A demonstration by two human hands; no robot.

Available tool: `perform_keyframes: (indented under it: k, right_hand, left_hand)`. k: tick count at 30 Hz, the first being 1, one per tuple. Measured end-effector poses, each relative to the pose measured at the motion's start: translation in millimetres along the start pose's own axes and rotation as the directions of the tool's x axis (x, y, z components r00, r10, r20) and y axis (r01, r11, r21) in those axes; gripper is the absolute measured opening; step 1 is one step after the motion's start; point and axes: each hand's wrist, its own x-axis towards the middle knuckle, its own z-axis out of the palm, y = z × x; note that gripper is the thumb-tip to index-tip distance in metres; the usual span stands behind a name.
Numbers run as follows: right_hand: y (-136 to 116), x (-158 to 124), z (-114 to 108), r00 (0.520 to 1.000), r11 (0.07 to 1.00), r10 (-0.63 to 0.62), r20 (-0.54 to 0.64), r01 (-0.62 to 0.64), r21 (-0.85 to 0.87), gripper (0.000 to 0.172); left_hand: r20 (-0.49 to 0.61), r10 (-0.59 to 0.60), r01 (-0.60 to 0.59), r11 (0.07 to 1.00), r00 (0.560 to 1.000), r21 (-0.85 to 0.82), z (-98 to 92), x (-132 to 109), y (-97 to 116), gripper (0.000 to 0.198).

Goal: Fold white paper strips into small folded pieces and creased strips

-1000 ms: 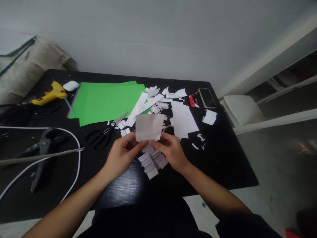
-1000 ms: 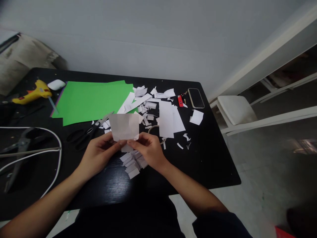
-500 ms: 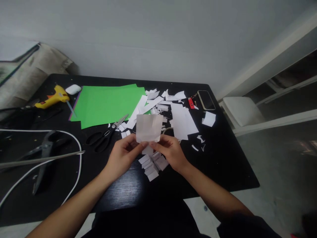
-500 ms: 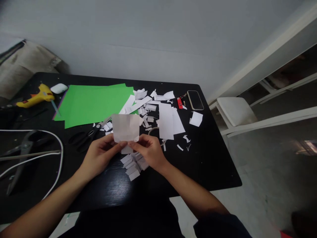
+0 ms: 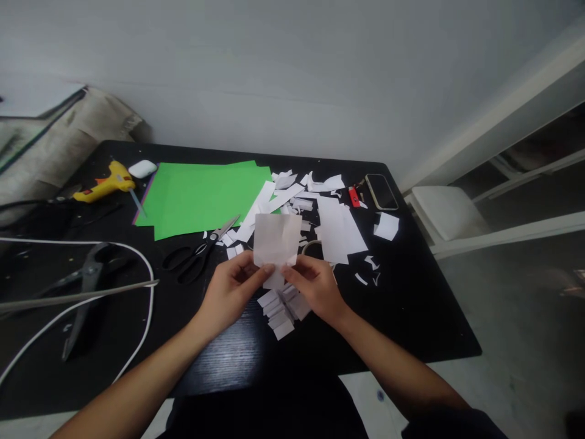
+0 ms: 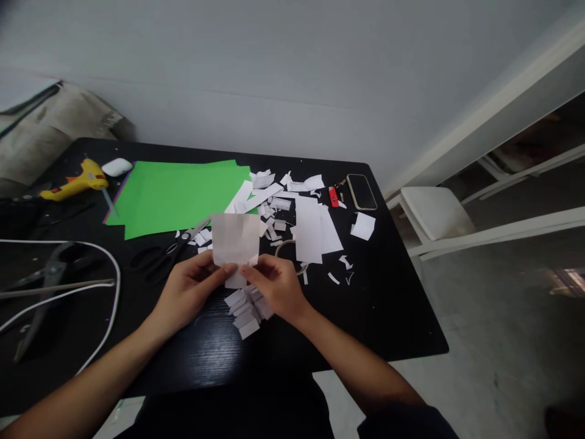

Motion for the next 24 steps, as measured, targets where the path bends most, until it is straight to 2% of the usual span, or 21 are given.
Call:
perform_keyframes:
  k: [8, 14, 24]
  right_hand:
    - [-0.7, 0.4, -1.7, 0.999, 0.995, -0.019, -0.043, 0.014, -0.098, 0.033]
    - [-0.4, 1.3, 0.2, 1.0, 0.999, -0.014, -0.026, 0.015, 0.036, 0.027]
    - [0.0, 1.7, 0.7, 0.998, 0.998, 0.034, -0.059, -0.031, 0.049, 0.024]
  left_hand:
    - [-0.011, -0.006, 0.006, 1.0, 1.0, 0.017, -2.3, 0.8, -1.5, 0.023]
    - [-0.022, -0.007, 0.009, 0.996, 1.0, 0.091, -2.0, -0.3, -0.6, 0.029]
    - [-0.013, 0.053, -0.051, 0.992, 0.999, 0.113, -2.0, -1.4, 1.9, 0.034]
